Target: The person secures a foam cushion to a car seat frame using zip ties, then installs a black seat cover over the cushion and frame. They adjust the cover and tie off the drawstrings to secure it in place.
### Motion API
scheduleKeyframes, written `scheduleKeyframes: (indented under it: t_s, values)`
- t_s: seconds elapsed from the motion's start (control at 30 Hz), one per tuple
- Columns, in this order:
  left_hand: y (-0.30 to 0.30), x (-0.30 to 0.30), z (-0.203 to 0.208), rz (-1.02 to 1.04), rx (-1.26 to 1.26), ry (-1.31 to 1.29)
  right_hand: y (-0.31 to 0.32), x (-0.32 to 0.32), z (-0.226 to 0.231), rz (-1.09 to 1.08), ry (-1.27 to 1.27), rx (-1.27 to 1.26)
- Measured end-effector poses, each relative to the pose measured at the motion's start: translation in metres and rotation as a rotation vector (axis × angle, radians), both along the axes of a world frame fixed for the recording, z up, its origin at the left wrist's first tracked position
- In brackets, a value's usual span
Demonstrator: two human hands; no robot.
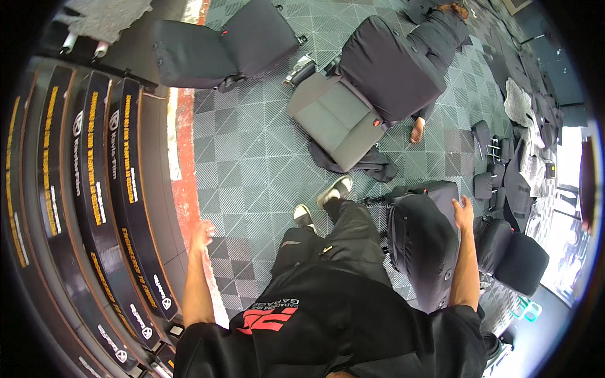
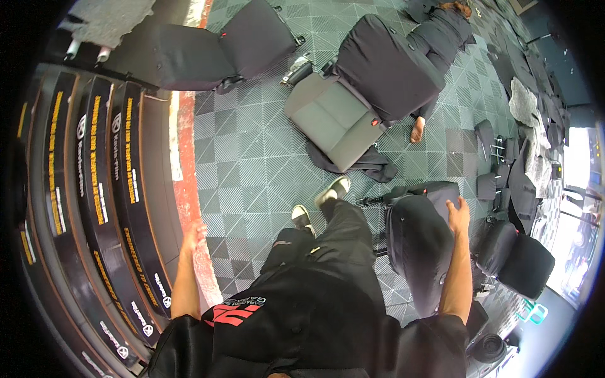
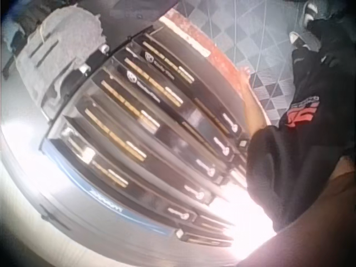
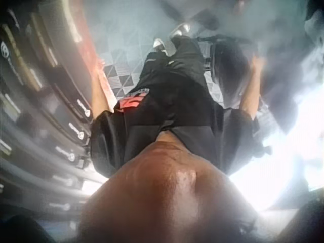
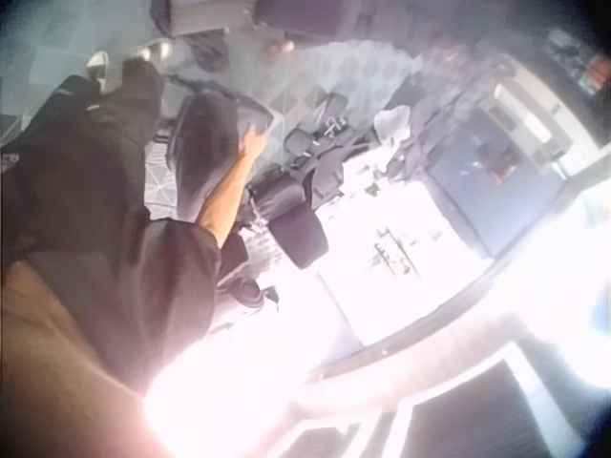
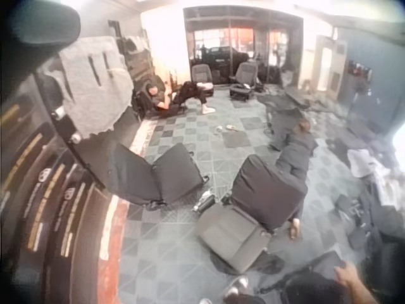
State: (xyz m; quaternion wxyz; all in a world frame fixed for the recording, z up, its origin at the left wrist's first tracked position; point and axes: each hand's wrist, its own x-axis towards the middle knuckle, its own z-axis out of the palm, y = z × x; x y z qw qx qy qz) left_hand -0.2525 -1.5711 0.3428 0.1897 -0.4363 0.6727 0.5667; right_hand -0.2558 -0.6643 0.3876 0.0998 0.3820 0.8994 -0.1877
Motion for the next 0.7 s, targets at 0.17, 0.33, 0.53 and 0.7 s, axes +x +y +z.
scheduleKeyframes:
  t_s: [0.17, 0.33, 0.53, 0.7]
  values:
    - [0.057, -0.075, -0.066, -0.275, 0.018, 0.228, 0.021, -0.149, -0.043, 0.152, -0.102, -0.076]
    - [0.192, -0.156, -0.046, -0.795, -0.044, -0.237, 0.055, -0.312, -0.099, 0.377, -0.026, 0.087]
    - [0.275, -0.406, -0.155, -1.055, 0.007, -0.191, 0.054, -0.519, -0.151, 0.464, 0.191, 0.27]
    - [0.441, -0.667, -0.384, -0.794, 0.493, -0.171, 0.104, -0.639, -0.236, 0.159, 0.346, 0.037]
